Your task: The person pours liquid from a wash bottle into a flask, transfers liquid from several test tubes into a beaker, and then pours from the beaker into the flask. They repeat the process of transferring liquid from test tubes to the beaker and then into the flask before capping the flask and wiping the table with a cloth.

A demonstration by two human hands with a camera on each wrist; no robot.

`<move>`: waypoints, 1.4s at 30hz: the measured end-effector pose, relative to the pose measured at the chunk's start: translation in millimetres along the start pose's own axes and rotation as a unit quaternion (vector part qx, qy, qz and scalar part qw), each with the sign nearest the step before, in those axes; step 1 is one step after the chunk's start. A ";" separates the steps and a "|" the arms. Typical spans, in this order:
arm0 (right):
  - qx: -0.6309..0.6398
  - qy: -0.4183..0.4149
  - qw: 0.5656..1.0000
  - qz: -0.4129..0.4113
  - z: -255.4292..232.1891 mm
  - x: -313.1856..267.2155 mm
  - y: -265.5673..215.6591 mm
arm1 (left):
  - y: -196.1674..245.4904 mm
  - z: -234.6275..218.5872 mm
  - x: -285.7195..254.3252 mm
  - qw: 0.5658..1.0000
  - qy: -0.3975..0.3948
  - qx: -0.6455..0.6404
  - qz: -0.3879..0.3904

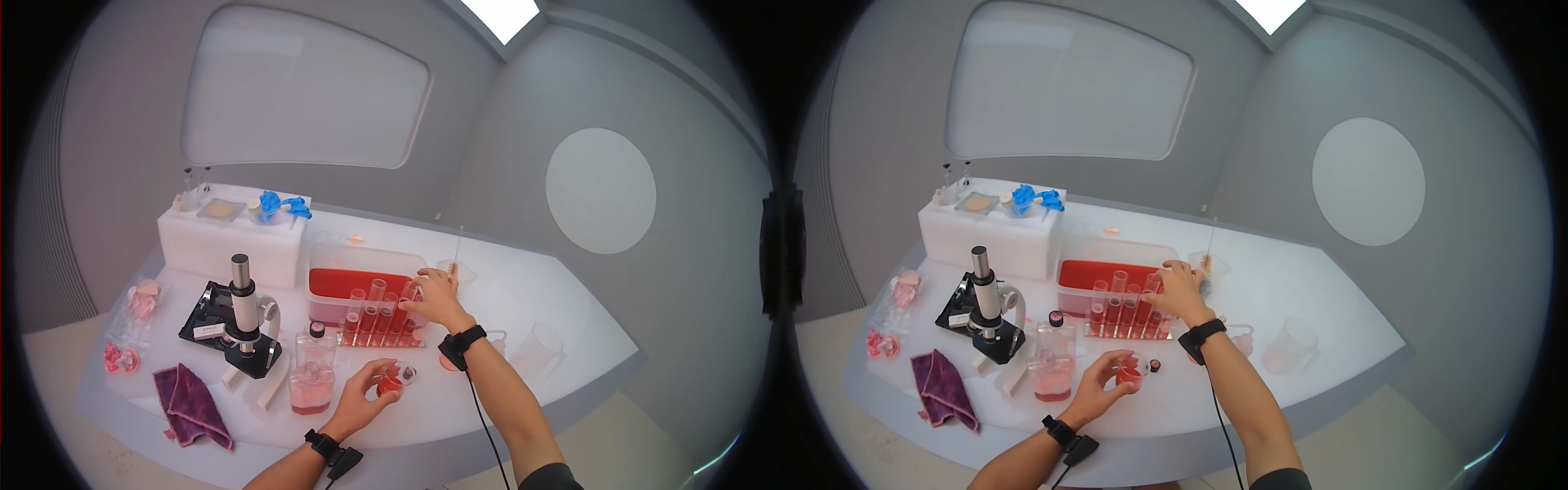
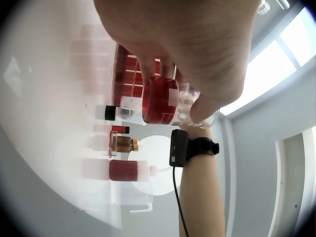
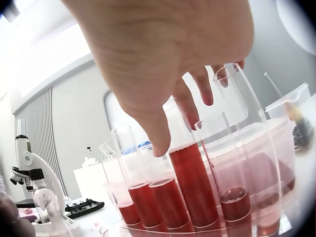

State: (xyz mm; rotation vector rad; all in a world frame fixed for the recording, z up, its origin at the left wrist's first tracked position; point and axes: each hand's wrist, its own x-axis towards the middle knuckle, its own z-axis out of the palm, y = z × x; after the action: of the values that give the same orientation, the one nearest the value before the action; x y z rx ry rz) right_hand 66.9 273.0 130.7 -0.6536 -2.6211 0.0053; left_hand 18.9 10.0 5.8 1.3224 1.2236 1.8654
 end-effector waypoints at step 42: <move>0.416 0.076 0.903 -0.080 -12.5 -171.3 -29.6 | 2.7 1.1 -0.4 0.999 -0.024 -0.011 -0.024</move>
State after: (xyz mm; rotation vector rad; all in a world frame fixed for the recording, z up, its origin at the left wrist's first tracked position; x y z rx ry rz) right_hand 194.7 168.7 74.5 -0.1198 -2.1998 0.9241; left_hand 20.3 8.9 8.2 1.3069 1.1968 1.7995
